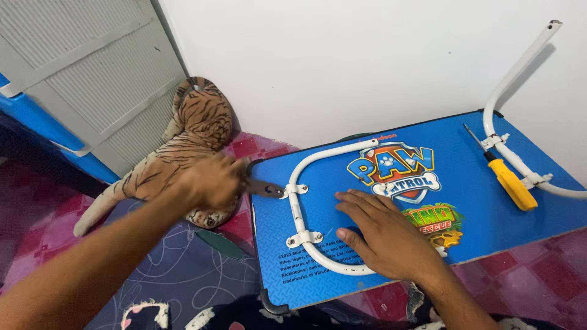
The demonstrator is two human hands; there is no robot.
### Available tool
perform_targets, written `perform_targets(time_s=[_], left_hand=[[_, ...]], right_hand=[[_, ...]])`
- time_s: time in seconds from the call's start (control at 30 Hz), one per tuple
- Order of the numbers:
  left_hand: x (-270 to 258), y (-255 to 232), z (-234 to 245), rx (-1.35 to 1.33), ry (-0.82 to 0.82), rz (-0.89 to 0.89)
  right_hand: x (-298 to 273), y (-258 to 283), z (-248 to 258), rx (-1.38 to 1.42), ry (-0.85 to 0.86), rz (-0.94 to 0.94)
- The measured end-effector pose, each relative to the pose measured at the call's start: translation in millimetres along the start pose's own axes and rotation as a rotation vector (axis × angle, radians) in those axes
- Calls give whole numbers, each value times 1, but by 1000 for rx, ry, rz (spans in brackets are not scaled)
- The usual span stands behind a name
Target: The person sits on the floor with a small children's folding table upside down in their lap. They use pliers to loosen and turn bolts on the white metal frame brackets, briefly use a screwdriver, reposition the table, and continue tightening the bracket bolts by hand and with pliers.
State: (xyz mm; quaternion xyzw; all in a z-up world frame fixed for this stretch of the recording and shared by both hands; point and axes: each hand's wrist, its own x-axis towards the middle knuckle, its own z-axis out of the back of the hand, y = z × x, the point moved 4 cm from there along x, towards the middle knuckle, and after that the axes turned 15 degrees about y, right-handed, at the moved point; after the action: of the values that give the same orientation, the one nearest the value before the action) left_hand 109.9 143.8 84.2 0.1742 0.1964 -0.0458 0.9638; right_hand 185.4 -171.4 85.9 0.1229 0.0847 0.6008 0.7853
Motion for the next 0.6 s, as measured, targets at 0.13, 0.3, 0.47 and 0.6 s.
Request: perform_targets(time_s=[0.13,0.3,0.47,0.6], left_hand=[[-49,-52,-2,-249,384,363],[-62,-109,33,-493,334,605],[-64,-108,33,-471,306,517],[-65,-73,15,-224,249,381]], right_hand=[[1,2,1,-15,-10,7],[0,4,4,-6,-7,2],[-1,5,6,1,-27,18],[-2,3,4,15,-17,8]])
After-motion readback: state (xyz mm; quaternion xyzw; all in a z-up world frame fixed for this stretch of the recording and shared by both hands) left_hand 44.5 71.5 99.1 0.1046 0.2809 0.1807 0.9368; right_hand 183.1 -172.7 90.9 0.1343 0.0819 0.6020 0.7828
